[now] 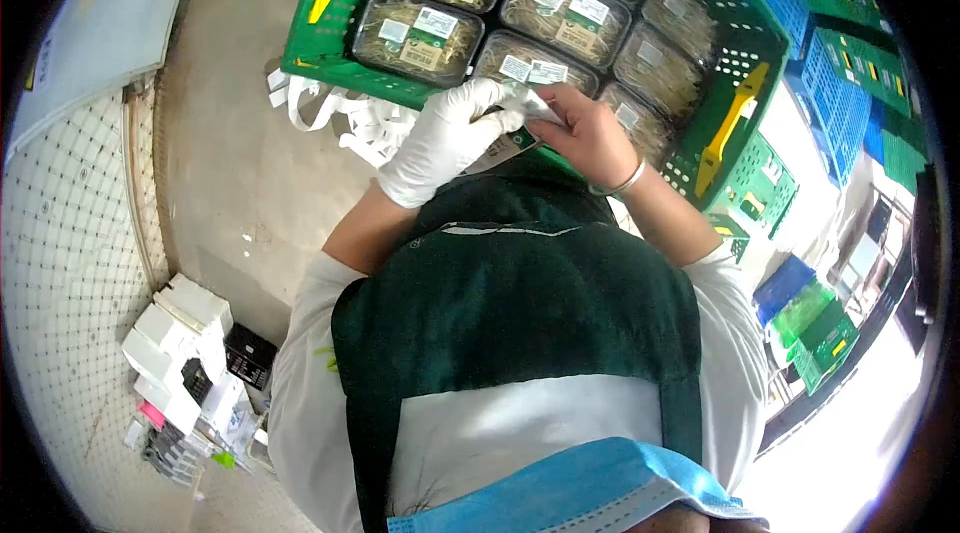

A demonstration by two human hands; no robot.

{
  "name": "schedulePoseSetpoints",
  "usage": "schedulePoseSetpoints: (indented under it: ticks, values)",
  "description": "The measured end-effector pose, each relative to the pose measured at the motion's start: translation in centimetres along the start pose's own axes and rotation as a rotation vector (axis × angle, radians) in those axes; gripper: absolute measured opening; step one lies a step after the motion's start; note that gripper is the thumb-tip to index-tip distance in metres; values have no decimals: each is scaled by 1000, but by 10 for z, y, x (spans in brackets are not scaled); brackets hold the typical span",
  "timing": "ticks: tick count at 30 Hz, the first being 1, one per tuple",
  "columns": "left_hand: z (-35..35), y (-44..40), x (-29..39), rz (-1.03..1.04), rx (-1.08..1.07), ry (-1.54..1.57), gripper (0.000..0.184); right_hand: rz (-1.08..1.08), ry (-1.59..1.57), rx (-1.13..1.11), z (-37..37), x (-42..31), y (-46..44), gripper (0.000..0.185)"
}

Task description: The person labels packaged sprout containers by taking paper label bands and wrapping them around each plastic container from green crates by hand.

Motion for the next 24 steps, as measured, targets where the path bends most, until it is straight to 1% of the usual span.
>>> schedulePoseSetpoints:
  ticks: [1, 2, 4, 5, 6, 8, 9, 10, 12, 14, 16, 18, 19, 20, 22, 23, 24]
  values:
    - [4, -4, 8, -100, -6, -26, 18, 39, 128, 71, -3, -3, 6, 19]
    - [8, -6, 15, -202, -12, -51, 21, 49, 133, 89, -11, 2, 10, 19]
    - [15, -4, 24, -203, -129, -149, 28, -53, 327, 180, -40, 18, 14, 27]
    - [18, -5, -1, -139, -136, -199, 30, 16, 470, 274, -70, 27, 15, 28]
    - [17, -3, 8, -182, -154, -90, 24, 86, 615, 365, -104, 40, 17, 30]
    - [5, 0, -15, -242, -151, 11, 16, 179, 1064, 328, -148, 82, 31, 24]
    - [-1, 0, -20, -207, -94, 138, 7, 337, 1070, 134, -151, 108, 38, 23]
    - [-4, 1, -23, -236, -77, 155, 2, 495, 1063, -64, -147, 135, 46, 23]
    - [-9, 3, -34, -382, -102, 236, 2, 679, 1154, -263, -127, 179, 54, 24]
    - [-13, 4, -34, -391, -118, 225, 2, 702, 1151, -193, -116, 210, 54, 26]
    - [-14, 7, -37, -402, -128, 209, 3, 678, 1132, -171, -113, 202, 46, 29]
    - [-13, 9, -37, -266, -123, 352, 9, 729, 1124, -152, -120, 182, 48, 36]
    - [-10, 9, -36, -263, -122, 355, 9, 687, 1182, -80, -122, 178, 50, 42]
    - [-5, 9, -36, -254, -127, 378, 12, 680, 1189, -78, -122, 170, 51, 42]
    - [0, 13, -41, -254, -120, 404, 16, 490, 1062, 21, -112, 148, 50, 35]
    - [1, 12, -45, -217, -105, 422, 17, 511, 1073, 5, -108, 149, 50, 29]
    - [0, 9, -45, -171, -93, 437, 19, 511, 1070, 15, -113, 156, 50, 29]
Point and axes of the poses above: each hand's wrist, its own y-axis away from the middle knuckle, its own z-axis out of the palm, x = y × z, the point moved 2 cm from there along -y, towards the middle knuckle, and after that the axes turned 5 degrees about -y, right-handed, at the moved point
